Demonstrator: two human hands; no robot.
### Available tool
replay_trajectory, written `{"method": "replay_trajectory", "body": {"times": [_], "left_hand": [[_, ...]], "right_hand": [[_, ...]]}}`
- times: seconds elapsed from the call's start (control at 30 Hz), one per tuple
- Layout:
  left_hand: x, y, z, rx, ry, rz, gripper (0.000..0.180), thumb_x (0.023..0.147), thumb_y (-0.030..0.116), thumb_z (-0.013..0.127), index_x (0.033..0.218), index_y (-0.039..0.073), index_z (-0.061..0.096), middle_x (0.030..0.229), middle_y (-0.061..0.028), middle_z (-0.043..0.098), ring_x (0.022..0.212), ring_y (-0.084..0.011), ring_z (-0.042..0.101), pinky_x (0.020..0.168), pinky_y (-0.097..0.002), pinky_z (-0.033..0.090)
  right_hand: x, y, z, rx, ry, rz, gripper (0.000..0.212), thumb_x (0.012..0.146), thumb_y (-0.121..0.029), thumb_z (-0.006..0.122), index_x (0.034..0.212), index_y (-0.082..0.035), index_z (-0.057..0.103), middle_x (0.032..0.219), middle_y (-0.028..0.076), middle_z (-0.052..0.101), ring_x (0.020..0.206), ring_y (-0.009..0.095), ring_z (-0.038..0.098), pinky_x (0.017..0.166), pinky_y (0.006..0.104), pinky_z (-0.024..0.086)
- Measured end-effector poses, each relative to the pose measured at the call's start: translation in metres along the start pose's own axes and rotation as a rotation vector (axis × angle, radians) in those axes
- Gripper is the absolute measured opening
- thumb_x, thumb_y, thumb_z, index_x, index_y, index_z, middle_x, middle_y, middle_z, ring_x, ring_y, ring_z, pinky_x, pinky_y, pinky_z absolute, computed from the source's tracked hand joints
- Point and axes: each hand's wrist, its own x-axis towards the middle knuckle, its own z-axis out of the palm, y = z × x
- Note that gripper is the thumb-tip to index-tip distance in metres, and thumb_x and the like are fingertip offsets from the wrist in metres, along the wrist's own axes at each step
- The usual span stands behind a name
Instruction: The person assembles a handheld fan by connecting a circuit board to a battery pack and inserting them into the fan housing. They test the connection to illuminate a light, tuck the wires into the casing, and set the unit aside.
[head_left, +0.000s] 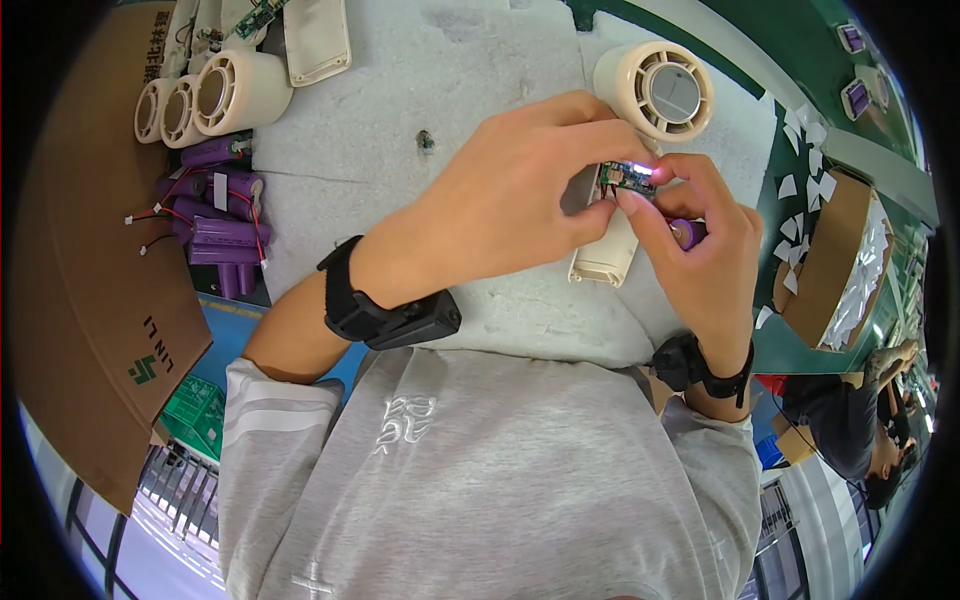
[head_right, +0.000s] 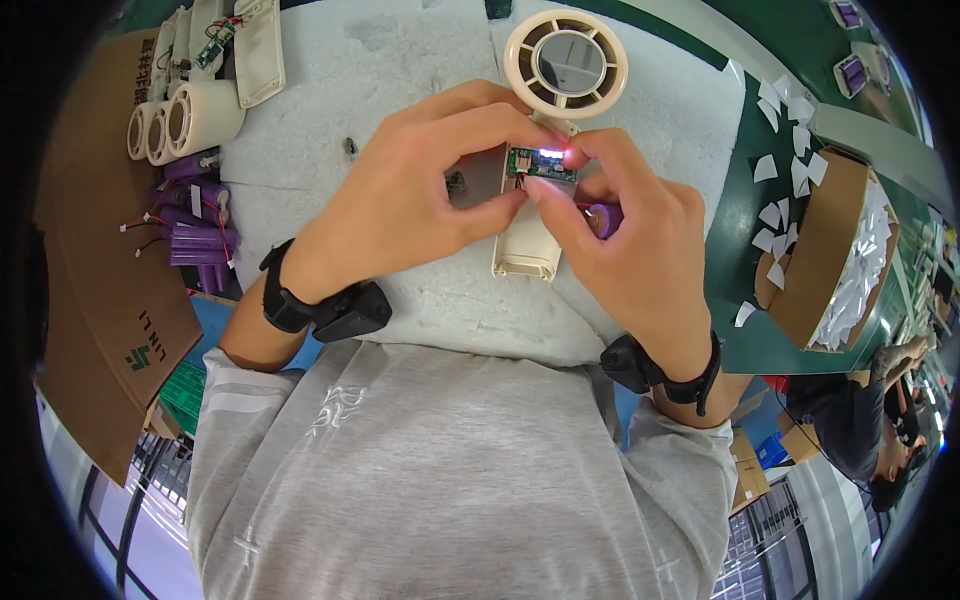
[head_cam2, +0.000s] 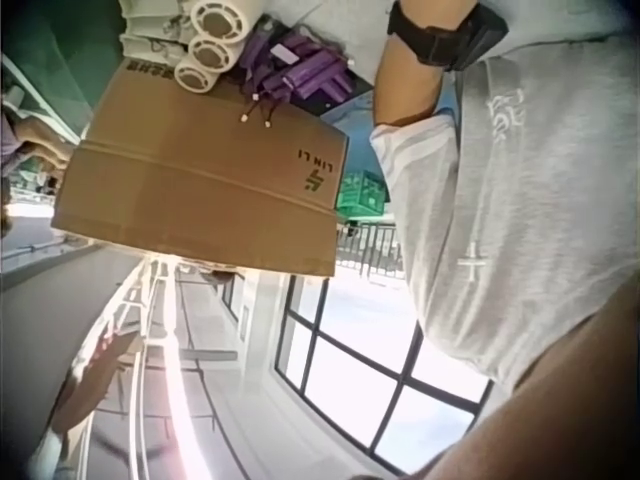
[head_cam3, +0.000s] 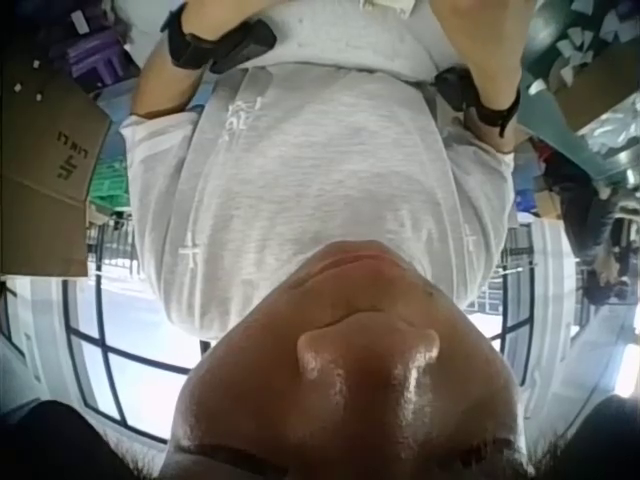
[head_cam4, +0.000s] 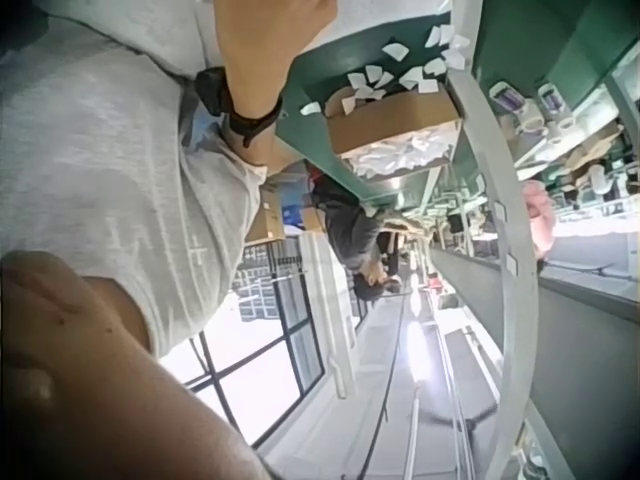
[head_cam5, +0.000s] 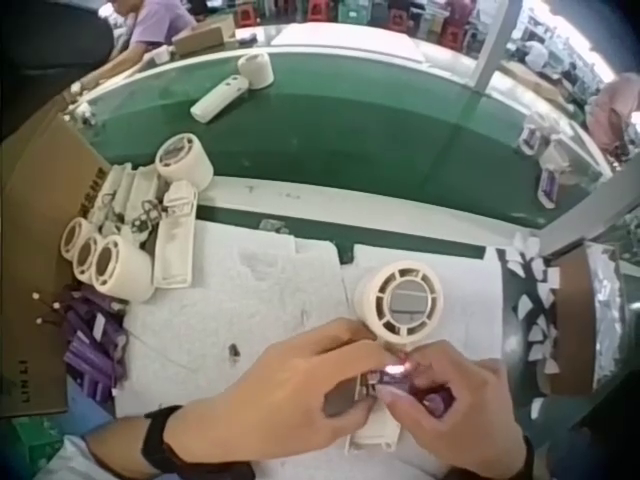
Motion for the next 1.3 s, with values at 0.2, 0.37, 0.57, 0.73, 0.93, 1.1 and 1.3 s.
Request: {"method": "replay_trajectory", "body": {"times": [0.2, 0.37, 0.57, 0.73, 0.93, 1.1, 1.3], "left_hand": [[-0.003, 0.005, 0.01, 0.003, 0.081, -0.084, 0.034, 0.069, -0.007, 0.062, 0.1, 0.007, 0.064, 0.098, -0.0094, 0.06, 0.081, -0.0251, 0.062, 0.067, -0.0297, 0.05], [-0.004, 0.009, 0.01, -0.044, 0.077, -0.086, 0.034, 0.069, -0.008, 0.058, 0.1, 0.007, 0.061, 0.101, -0.0118, 0.057, 0.078, -0.0275, 0.061, 0.064, -0.0328, 0.05], [-0.002, 0.011, 0.008, -0.05, 0.017, -0.106, 0.034, 0.072, -0.007, 0.056, 0.102, 0.008, 0.058, 0.105, -0.0145, 0.054, 0.078, -0.0317, 0.061, 0.064, -0.037, 0.05], [-0.004, 0.016, 0.007, -0.046, -0.021, -0.112, 0.032, 0.073, -0.006, 0.057, 0.103, 0.007, 0.058, 0.104, -0.0137, 0.054, 0.076, -0.0289, 0.06, 0.064, -0.0353, 0.05], [0.0, 0.015, 0.003, -0.054, -0.026, -0.128, 0.032, 0.071, -0.007, 0.056, 0.102, 0.003, 0.06, 0.101, -0.0075, 0.055, 0.071, -0.0168, 0.056, 0.062, -0.0258, 0.046], [0.002, 0.007, -0.008, -0.188, -0.123, -0.131, 0.034, 0.073, -0.008, 0.054, 0.105, 0.003, 0.06, 0.102, -0.0049, 0.055, 0.077, -0.011, 0.055, 0.066, -0.0226, 0.045], [0.001, 0.002, -0.003, -0.257, -0.123, -0.203, 0.035, 0.074, -0.006, 0.054, 0.105, 0.006, 0.063, 0.099, -0.007, 0.055, 0.072, -0.0162, 0.057, 0.067, -0.027, 0.047]], "right_hand": [[0.0, 0.008, 0.0, -0.046, 0.099, -0.205, 0.031, 0.071, -0.014, 0.078, 0.093, -0.005, 0.058, 0.074, 0.006, 0.062, 0.064, 0.021, 0.06, 0.058, 0.0298, 0.047], [-0.004, 0.018, -0.011, -0.199, 0.03, -0.461, 0.038, 0.066, -0.012, 0.08, 0.095, -0.003, 0.058, 0.096, 0.011, 0.062, 0.089, 0.03, 0.059, 0.077, 0.0392, 0.046], [-0.025, 0.026, -0.023, -0.267, 0.184, -0.49, 0.031, 0.067, -0.004, 0.077, 0.094, 0.0, 0.062, 0.105, 0.014, 0.064, 0.097, 0.035, 0.059, 0.083, 0.0414, 0.047], [-0.035, 0.029, -0.02, -0.256, 0.239, -0.463, 0.017, 0.07, 0.0, 0.074, 0.084, 0.002, 0.066, 0.104, 0.013, 0.066, 0.093, 0.03, 0.062, 0.077, 0.0368, 0.051], [-0.032, 0.03, -0.029, -0.25, 0.194, -0.526, 0.014, 0.07, 0.002, 0.073, 0.082, 0.002, 0.066, 0.103, 0.013, 0.067, 0.088, 0.026, 0.064, 0.074, 0.0334, 0.053], [-0.031, 0.024, -0.032, -0.27, 0.155, -0.539, 0.013, 0.07, 0.002, 0.073, 0.081, 0.001, 0.066, 0.102, 0.013, 0.067, 0.088, 0.027, 0.064, 0.073, 0.0328, 0.053], [-0.03, 0.022, -0.032, -0.317, 0.146, -0.522, 0.012, 0.069, 0.002, 0.072, 0.077, 0.002, 0.064, 0.099, 0.013, 0.068, 0.086, 0.027, 0.064, 0.071, 0.0321, 0.053]]}}
